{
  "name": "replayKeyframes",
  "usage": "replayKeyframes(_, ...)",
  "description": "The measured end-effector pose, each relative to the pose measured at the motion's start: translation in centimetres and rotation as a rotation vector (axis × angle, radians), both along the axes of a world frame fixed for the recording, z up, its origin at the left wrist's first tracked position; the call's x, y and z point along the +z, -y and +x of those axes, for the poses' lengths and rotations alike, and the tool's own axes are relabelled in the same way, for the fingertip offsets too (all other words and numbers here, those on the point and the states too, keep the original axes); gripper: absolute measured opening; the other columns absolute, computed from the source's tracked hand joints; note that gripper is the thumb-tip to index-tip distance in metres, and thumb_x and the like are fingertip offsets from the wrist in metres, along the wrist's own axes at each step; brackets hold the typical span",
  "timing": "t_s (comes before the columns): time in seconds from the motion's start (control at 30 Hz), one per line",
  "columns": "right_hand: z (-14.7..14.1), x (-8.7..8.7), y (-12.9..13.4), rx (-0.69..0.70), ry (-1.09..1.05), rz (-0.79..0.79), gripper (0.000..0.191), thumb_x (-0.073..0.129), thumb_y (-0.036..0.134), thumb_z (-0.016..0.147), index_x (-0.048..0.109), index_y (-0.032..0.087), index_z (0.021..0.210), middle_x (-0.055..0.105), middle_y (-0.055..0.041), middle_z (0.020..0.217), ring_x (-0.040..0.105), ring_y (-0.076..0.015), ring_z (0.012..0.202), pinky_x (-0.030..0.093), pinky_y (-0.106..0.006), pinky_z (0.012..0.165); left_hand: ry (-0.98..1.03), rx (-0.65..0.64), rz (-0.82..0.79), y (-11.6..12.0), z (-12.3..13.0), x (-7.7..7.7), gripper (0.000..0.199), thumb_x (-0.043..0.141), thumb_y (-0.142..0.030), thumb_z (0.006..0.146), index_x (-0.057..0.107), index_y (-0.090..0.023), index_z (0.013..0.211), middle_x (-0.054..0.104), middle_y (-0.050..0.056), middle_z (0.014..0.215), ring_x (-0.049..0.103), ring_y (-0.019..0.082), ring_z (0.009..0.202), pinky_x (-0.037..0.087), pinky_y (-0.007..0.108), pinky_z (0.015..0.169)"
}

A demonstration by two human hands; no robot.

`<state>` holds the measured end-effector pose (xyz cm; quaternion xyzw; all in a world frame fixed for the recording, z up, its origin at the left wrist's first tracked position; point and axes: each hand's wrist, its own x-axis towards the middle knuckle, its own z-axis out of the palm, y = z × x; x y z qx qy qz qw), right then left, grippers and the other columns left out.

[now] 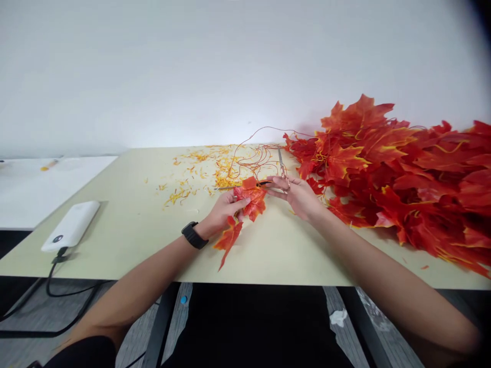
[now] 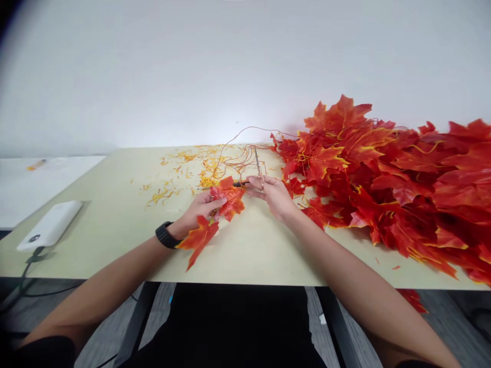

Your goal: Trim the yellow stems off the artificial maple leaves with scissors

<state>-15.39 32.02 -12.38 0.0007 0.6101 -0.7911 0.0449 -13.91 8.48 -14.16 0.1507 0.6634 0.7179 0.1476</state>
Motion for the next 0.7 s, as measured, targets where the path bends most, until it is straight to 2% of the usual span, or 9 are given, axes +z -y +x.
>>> replayKeyframes(0.13,-0.1,-0.6,-0.1,0.094,0.050,-0.067,0.042,0.104,0.048,0.067,0.081,0.022,0.091,0.081,-0.0072,0.119,0.076,-0.0212,0.111,0.060,-0.038,0.108,0.028,-0.006,0.037,-0.1,0.0,-0.4,0.048,0.086,-0.057,0.084,0.063,-0.016,0.079,0.065,0.002,0.067,0.059,0.009,0.053,0.050,0.024,0.054)
replayKeyframes(0.27,0.2,-1.2,0.8,0.171,0.144,-0.083,0.044,0.105,0.045,0.064,0.078,0.020,0.089,0.081,-0.0052,0.106,0.075,-0.0178,0.100,0.059,-0.032,0.098,0.054,-0.049,0.029,-0.5,0.1,-0.9,0.050,0.086,-0.060,0.083,0.068,-0.013,0.081,0.071,0.005,0.071,0.065,0.011,0.057,0.055,0.025,0.059)
replayKeyframes(0.33,0.3,-1.4,1.2,0.141,0.123,-0.081,0.047,0.107,0.041,0.058,0.070,0.020,0.078,0.079,-0.0034,0.095,0.072,-0.0162,0.092,0.058,-0.030,0.091,0.068,-0.056,0.017,-0.6,0.1,-1.1,0.052,0.085,-0.062,0.082,0.069,-0.013,0.082,0.072,0.007,0.070,0.068,0.013,0.058,0.056,0.025,0.060)
replayKeyframes(0.43,0.2,-1.5,1.3,0.038,0.038,-0.077,0.061,0.110,0.039,0.048,0.054,0.020,0.064,0.072,-0.0002,0.081,0.066,-0.0146,0.080,0.055,-0.030,0.081,0.115,-0.063,-0.007,-0.9,0.2,-1.2,0.049,0.084,-0.060,0.082,0.066,-0.013,0.081,0.072,0.007,0.068,0.071,0.016,0.060,0.055,0.025,0.059)
replayKeyframes(0.57,0.2,-1.5,1.3,0.007,-0.075,-0.007,0.068,0.109,0.045,0.047,0.048,0.020,0.062,0.057,0.0049,0.066,0.055,-0.0109,0.068,0.048,-0.028,0.072,0.105,0.063,0.076,-1.5,0.2,-1.4,0.040,0.089,-0.044,0.074,0.067,-0.015,0.090,0.076,0.004,0.082,0.070,0.014,0.069,0.056,0.026,0.067)
replayKeyframes(0.7,0.5,-1.6,1.8,0.101,-0.114,0.074,0.068,0.106,0.049,0.052,0.046,0.019,0.063,0.054,0.0058,0.064,0.045,-0.0084,0.063,0.035,-0.025,0.063,-0.003,0.187,0.081,-1.8,-0.1,-1.9,0.037,0.090,-0.044,0.077,0.069,-0.014,0.080,0.073,0.002,0.083,0.063,0.010,0.074,0.051,0.025,0.072)
